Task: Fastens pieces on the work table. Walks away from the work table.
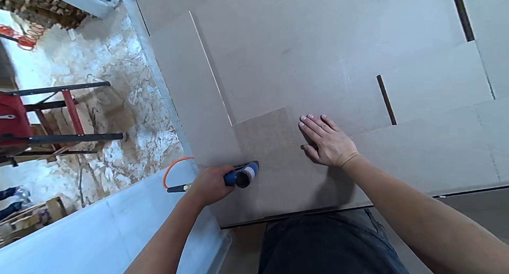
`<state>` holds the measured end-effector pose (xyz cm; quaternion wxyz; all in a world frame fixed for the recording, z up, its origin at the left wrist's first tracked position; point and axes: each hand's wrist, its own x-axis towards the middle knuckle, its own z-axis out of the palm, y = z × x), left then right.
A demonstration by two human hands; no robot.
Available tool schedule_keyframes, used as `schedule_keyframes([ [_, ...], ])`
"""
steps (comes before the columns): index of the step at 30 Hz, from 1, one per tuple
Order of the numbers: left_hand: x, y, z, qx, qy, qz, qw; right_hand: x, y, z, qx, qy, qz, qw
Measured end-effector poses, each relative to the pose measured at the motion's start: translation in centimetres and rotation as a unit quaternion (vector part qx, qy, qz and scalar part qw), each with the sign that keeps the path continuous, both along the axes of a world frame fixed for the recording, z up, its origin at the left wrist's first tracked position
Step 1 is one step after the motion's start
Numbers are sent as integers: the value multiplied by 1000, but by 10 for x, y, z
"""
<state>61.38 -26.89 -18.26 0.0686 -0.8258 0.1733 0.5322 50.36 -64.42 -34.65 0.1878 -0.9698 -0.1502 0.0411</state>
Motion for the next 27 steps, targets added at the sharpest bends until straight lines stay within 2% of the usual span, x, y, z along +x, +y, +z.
schedule_keyframes([
  [13,-4,-55,-7,-20,5,-26,999,1,-4,0,8,0,16,1000],
  [27,-9,-92,-13,-105,-37,-40,993,1,-4,3,25,10,7,1000],
])
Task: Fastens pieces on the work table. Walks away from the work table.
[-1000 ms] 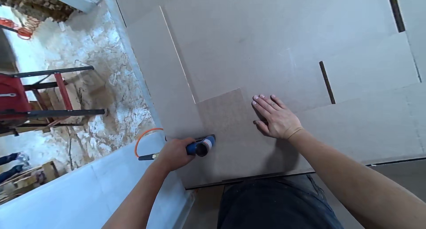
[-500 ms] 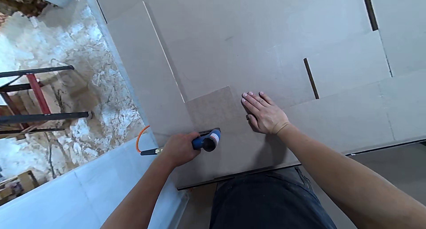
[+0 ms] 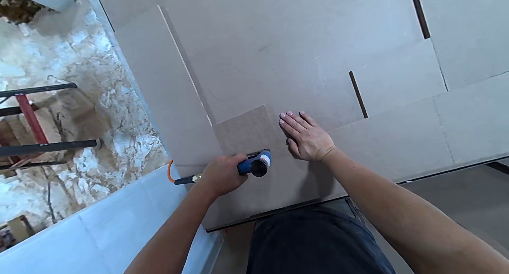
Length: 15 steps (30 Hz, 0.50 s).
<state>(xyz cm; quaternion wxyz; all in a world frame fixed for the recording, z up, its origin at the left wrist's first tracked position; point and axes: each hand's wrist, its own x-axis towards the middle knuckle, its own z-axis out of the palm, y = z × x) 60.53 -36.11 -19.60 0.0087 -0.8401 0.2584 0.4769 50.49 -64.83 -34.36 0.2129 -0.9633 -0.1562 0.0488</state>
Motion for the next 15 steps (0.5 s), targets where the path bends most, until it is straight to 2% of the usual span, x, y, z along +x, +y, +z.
schedule_keyframes([
  [8,-1,-27,-2,19,21,0,1000,-2,-3,-3,15,-15,-2,1000],
  [10,-6,-29,3,9,3,29,1000,-4,-2,-2,20,-7,2,1000],
  [13,-36,-9,25,-97,-99,182,973,-2,-5,-1,26,-10,-2,1000],
  [15,-80,10,50,-67,-137,338,929,-3,-3,1,39,-14,-8,999],
])
